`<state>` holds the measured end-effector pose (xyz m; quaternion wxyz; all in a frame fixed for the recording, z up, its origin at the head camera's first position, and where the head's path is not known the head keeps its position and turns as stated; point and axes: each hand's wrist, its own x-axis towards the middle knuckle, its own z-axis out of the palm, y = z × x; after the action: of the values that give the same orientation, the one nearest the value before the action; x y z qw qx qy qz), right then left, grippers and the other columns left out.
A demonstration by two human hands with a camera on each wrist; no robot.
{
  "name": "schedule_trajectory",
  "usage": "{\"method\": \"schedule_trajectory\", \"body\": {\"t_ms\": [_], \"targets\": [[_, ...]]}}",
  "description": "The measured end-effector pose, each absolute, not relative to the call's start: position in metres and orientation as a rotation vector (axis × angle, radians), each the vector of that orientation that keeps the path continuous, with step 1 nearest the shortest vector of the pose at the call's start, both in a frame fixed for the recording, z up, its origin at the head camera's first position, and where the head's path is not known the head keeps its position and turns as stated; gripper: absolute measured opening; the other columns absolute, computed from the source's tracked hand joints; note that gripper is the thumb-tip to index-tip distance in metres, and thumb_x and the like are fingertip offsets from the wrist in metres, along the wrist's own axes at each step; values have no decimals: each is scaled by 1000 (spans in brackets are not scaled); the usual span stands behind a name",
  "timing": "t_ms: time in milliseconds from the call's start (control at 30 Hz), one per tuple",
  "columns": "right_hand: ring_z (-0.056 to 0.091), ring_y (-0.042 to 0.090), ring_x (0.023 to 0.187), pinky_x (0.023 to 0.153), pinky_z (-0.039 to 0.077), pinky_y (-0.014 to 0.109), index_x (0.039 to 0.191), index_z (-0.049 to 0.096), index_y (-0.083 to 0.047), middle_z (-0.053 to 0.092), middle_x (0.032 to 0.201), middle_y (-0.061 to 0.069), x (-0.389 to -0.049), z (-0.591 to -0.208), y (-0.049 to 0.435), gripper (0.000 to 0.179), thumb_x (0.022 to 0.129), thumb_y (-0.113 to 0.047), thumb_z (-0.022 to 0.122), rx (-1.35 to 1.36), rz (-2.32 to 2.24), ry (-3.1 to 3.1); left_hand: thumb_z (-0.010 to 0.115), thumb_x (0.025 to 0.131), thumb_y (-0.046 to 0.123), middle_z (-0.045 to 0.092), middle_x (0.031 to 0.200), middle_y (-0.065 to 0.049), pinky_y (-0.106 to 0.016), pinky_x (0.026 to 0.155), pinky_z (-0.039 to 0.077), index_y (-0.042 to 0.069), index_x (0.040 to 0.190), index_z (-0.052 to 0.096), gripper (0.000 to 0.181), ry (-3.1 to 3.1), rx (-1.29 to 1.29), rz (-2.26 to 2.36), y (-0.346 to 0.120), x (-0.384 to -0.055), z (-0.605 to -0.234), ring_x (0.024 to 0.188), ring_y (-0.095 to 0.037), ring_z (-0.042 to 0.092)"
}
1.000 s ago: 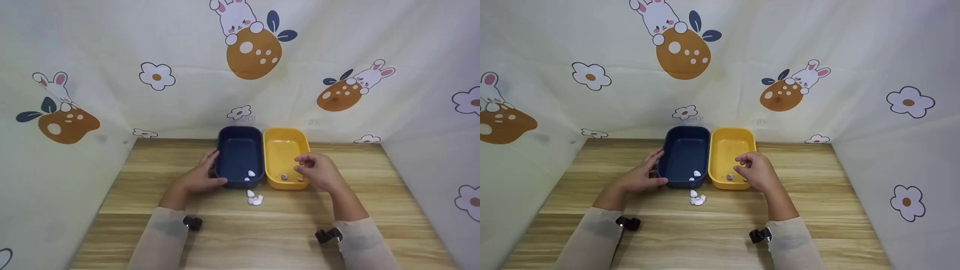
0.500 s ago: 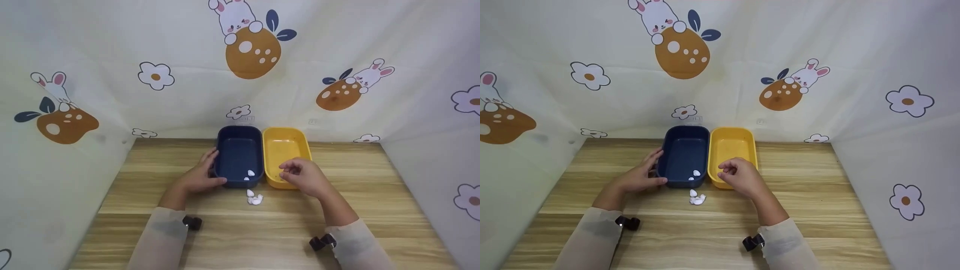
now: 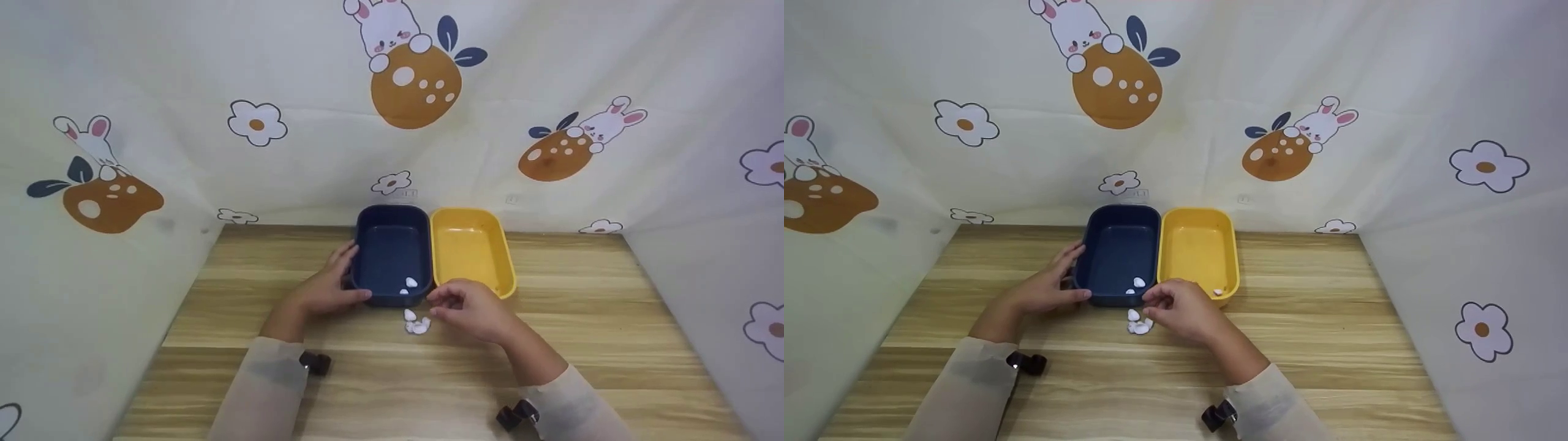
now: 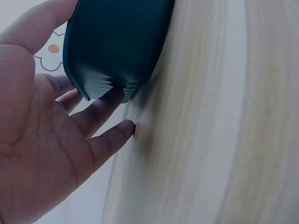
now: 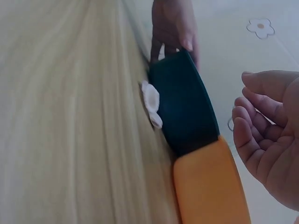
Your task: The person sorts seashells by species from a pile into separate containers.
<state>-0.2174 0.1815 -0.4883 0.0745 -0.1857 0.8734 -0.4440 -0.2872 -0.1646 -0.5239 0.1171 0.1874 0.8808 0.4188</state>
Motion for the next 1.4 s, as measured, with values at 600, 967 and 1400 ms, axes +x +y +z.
{"method": "schedule_trajectory", "body": {"t_ms": [600, 967, 1400], "targets": [[68, 14, 94, 80, 58, 25, 116, 79, -6, 77, 106, 4, -217, -518, 169, 25, 92, -11, 80, -557, -1176, 2560, 82, 88, 60, 0, 182, 3, -63, 129, 32, 23, 174, 14, 116, 2590, 559, 1181, -164, -287, -523, 161, -39, 35], [66, 18, 91, 78, 55, 26, 112, 80, -8, 74, 96, 4, -218, -529, 169, 26, 86, -3, 79, -749, -1010, 2670, 81, 89, 59, 0, 182, 2, -62, 130, 30, 20, 174, 15, 115, 2588, 580, 1200, -165, -286, -522, 162, -39, 32], [58, 12, 83, 71, 50, 25, 110, 84, -14, 70, 88, -3, -219, -529, 170, 29, 84, -2, 79, -722, -907, 2689, 82, 88, 58, -1, 182, 5, -64, 130, 30, 23, 174, 14, 115, 2574, 550, 1196, -164, -287, -523, 162, -39, 31]]}}
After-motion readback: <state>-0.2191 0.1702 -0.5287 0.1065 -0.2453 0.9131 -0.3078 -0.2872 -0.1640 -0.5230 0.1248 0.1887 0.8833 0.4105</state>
